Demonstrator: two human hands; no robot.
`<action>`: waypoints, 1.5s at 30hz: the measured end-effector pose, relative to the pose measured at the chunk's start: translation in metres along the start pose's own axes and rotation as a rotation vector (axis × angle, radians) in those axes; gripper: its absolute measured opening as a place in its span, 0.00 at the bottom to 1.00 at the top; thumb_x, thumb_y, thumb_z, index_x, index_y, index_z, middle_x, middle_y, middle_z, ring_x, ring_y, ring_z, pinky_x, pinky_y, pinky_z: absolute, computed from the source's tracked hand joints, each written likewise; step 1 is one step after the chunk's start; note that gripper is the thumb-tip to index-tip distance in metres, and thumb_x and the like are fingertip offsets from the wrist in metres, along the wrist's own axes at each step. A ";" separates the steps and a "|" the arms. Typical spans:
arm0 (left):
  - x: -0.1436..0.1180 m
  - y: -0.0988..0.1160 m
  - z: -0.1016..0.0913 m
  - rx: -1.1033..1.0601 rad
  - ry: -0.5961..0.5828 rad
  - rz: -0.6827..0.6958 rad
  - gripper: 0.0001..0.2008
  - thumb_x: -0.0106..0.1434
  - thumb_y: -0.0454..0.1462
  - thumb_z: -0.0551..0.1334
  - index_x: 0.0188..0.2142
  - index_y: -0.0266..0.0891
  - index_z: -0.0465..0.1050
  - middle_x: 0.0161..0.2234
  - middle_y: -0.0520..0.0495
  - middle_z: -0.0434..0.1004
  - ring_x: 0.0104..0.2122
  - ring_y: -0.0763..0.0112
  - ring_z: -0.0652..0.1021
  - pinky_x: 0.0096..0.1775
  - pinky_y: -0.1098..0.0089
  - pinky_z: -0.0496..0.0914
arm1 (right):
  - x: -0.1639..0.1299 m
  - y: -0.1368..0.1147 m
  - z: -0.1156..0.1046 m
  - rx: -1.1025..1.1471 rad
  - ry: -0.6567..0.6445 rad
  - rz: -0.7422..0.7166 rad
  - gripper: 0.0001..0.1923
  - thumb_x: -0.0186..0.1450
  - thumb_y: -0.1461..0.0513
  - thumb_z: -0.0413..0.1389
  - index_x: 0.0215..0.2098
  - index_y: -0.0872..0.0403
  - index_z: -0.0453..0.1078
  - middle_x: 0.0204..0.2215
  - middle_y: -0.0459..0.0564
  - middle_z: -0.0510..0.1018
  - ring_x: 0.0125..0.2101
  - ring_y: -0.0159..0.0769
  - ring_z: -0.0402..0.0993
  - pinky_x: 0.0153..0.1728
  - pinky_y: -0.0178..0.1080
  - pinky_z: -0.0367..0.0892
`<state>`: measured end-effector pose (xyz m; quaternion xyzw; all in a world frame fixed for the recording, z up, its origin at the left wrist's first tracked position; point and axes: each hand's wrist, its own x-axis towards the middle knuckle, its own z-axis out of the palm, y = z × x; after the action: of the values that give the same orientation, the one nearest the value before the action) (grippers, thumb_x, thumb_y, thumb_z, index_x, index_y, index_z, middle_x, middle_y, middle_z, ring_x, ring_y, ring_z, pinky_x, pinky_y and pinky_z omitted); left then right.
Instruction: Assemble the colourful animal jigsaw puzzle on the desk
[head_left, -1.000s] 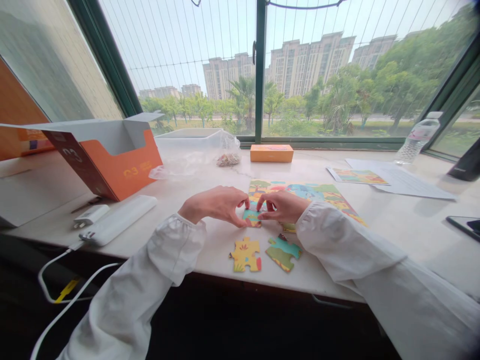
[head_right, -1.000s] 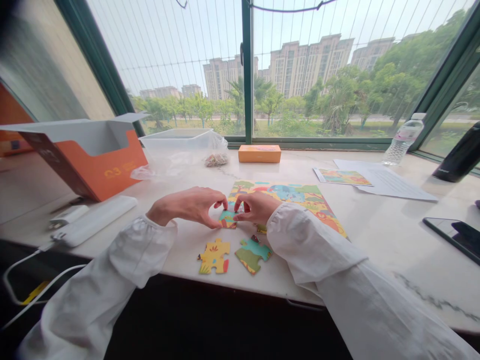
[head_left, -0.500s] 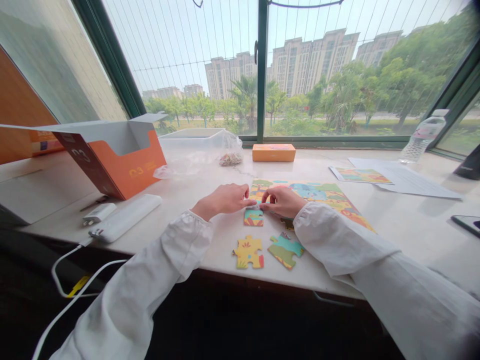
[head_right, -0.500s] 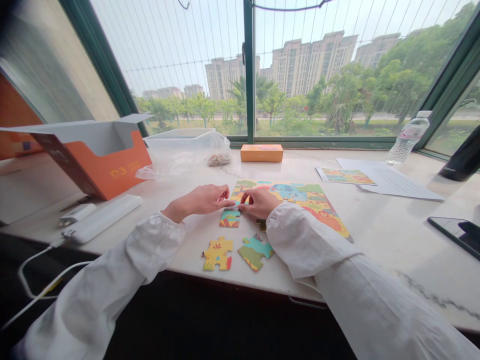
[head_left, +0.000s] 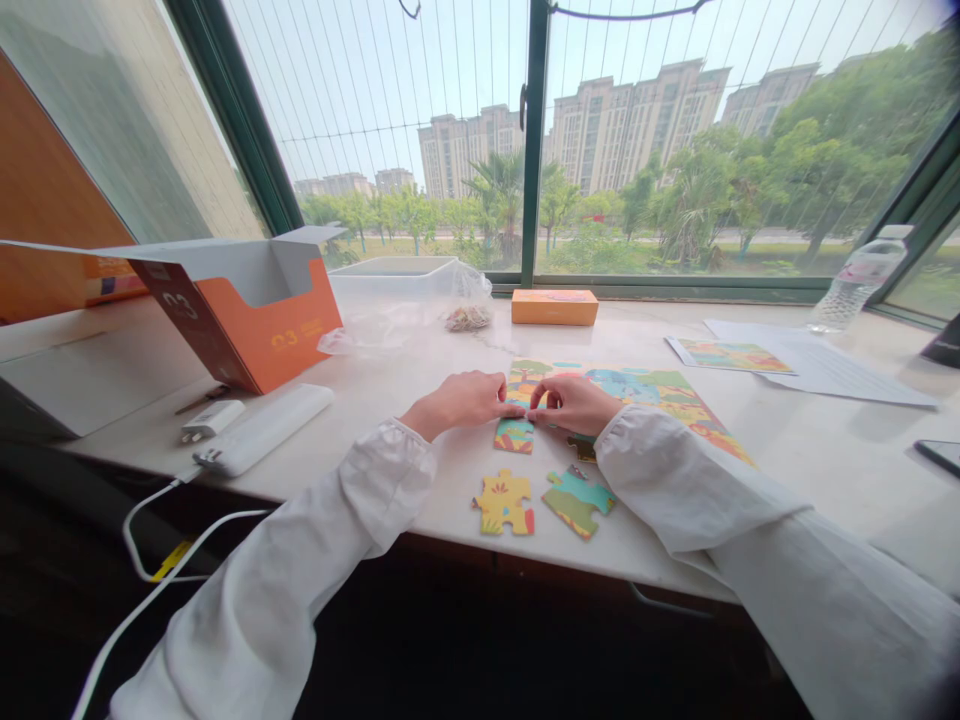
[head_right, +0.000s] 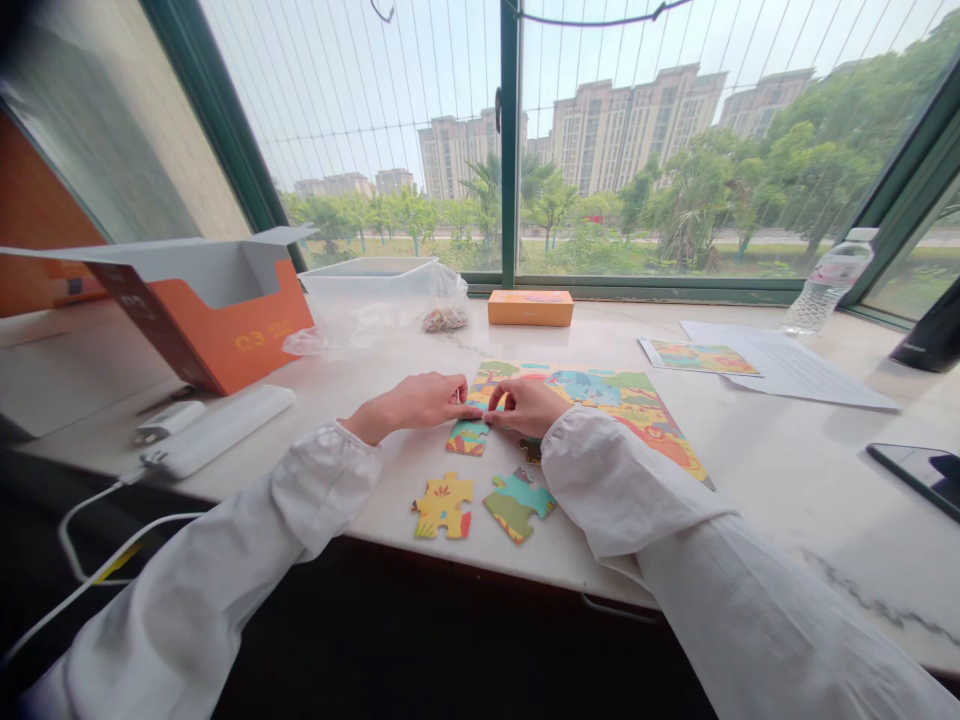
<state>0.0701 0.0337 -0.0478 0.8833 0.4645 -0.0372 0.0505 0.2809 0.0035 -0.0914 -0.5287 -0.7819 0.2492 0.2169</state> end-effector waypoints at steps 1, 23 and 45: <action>0.000 0.001 0.000 0.002 -0.003 0.000 0.31 0.62 0.64 0.51 0.43 0.42 0.71 0.44 0.40 0.79 0.41 0.56 0.78 0.40 0.64 0.68 | 0.000 0.001 0.000 -0.001 -0.003 -0.001 0.15 0.60 0.52 0.60 0.38 0.55 0.74 0.21 0.42 0.72 0.22 0.30 0.67 0.23 0.34 0.56; -0.026 -0.001 -0.030 -0.078 -0.040 0.211 0.29 0.57 0.63 0.60 0.44 0.45 0.76 0.39 0.48 0.78 0.36 0.65 0.76 0.35 0.69 0.64 | 0.000 -0.003 -0.009 -0.066 -0.043 -0.057 0.18 0.61 0.49 0.60 0.39 0.55 0.75 0.26 0.45 0.74 0.24 0.29 0.65 0.26 0.34 0.56; -0.064 0.059 -0.008 0.118 -0.041 0.506 0.35 0.54 0.67 0.61 0.48 0.44 0.68 0.41 0.45 0.78 0.37 0.58 0.78 0.36 0.65 0.66 | -0.047 -0.026 -0.081 -0.287 -0.486 0.183 0.25 0.44 0.46 0.72 0.35 0.50 0.78 0.19 0.39 0.67 0.21 0.29 0.62 0.24 0.36 0.54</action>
<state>0.0830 -0.0510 -0.0289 0.9719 0.2248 -0.0682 0.0157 0.3272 -0.0360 -0.0154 -0.5472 -0.7872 0.2739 -0.0770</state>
